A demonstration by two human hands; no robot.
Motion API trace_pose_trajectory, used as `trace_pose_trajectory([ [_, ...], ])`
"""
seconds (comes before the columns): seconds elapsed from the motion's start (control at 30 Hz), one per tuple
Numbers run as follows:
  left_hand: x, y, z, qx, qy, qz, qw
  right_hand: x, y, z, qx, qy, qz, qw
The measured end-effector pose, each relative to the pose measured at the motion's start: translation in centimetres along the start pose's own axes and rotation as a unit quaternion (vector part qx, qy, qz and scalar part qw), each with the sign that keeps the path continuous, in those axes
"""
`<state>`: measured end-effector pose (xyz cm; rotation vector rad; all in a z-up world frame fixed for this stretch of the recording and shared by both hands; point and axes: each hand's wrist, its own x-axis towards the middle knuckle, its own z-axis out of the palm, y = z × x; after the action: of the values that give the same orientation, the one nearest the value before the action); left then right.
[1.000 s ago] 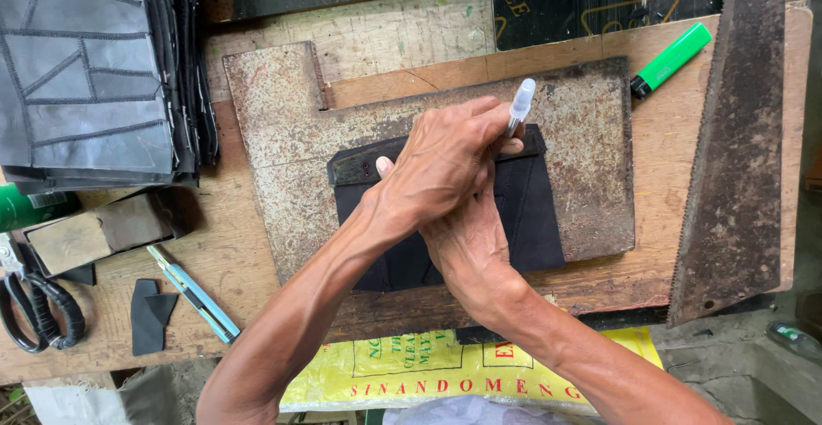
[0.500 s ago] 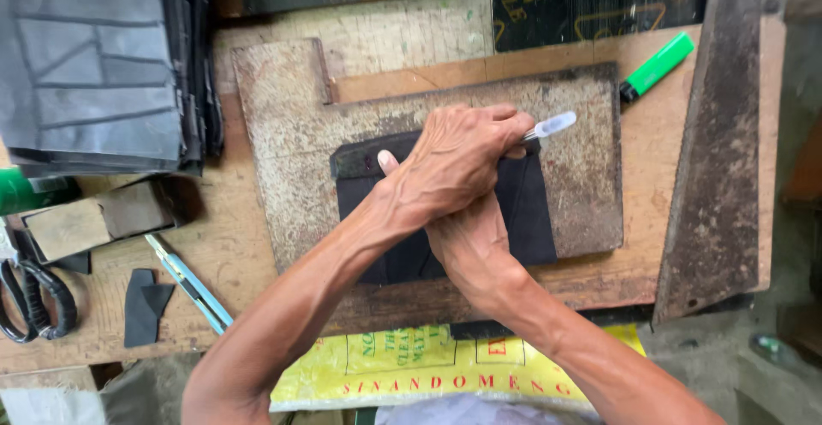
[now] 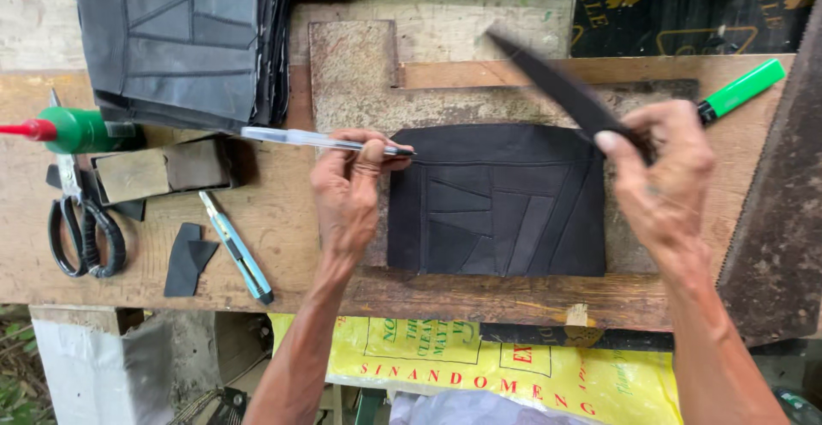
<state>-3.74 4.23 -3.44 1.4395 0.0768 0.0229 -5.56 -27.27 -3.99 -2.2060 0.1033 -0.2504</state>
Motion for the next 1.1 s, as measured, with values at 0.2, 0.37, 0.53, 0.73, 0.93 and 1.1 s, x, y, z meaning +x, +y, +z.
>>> trace_pose_trajectory([
  [0.2,-0.1,-2.3,-0.2,0.085,0.001,-0.007,0.996,-3.3,4.2,0.0,0.210,0.073,0.031,0.975],
  [0.37,0.0,-2.0,-0.1,0.138,-0.015,0.037,0.990,-3.9,5.6,0.7,0.180,0.082,0.011,0.980],
  [0.53,0.0,-1.4,0.3,0.159,-0.021,0.047,0.986,-3.6,4.5,0.4,0.165,0.077,0.020,0.983],
  [0.73,-0.4,-0.7,1.2,0.261,-0.022,0.129,0.956,-3.4,4.1,0.6,0.158,0.081,0.009,0.984],
  [0.93,-0.5,0.4,2.0,0.321,-0.015,0.161,0.933,-3.2,3.9,0.8,0.169,0.087,-0.006,0.982],
  [1.1,-0.4,0.8,1.9,0.393,-0.068,0.215,0.892,-3.4,4.0,0.6,0.172,0.104,0.009,0.980],
])
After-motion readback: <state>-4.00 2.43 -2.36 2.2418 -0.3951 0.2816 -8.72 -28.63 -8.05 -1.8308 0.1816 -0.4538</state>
